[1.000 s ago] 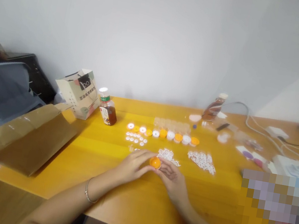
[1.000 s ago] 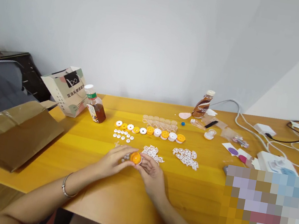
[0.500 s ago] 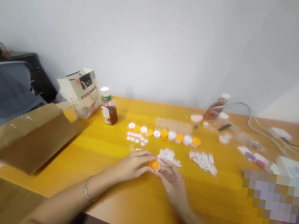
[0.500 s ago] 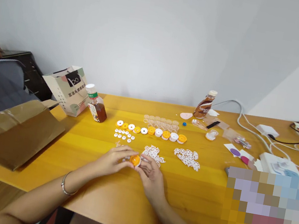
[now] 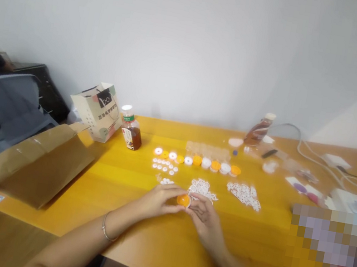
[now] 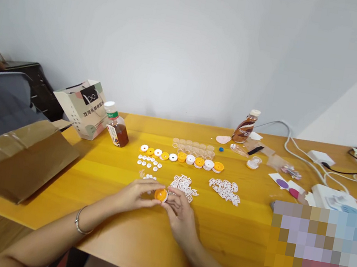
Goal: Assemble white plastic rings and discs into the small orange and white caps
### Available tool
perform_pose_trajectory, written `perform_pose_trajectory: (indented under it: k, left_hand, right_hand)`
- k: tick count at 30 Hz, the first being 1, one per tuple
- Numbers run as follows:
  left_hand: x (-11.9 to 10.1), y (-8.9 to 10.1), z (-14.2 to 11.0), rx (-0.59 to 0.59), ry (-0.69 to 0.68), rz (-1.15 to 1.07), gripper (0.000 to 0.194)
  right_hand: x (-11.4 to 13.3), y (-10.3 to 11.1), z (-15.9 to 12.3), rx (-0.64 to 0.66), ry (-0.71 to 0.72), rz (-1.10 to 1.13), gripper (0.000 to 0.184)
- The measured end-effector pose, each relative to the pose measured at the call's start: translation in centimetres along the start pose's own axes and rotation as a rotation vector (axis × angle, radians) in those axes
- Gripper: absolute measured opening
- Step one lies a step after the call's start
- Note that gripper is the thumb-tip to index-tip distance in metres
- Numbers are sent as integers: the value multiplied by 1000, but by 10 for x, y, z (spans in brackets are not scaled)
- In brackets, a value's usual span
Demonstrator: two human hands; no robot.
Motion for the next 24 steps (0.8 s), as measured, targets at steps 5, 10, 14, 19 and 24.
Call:
perform_pose_trajectory:
  k: [5,10,14,19,24]
  left_hand:
    - [4,2,0,-26,18,-11,38]
    - [5,3,-1,-44,43,63,35]
    - [4,-15,-6,55,38,177,32]
    - [3,-36,-9,166,9,271,28]
    - [-1,-40,-9,166,-6,266,30]
  right_hand:
    - [-4,-8,2,85,-34,7,28]
    - [1,-8,11,174,-26,-76,32]
    - [16,42,27,-36,40,-378,26]
    - [39,141,40,-442,120,-845,30]
    - [32,165,51,-438,153,-1177,37]
Point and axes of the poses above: each hand's wrist, its own z-axis towards the middle knuckle, its own y-axis out of the back of the hand, x = y × z, the point moved 10 cm from there along z, towards the middle knuckle, and after that the axes turned 3 degrees about z, right-handed, at the moved point
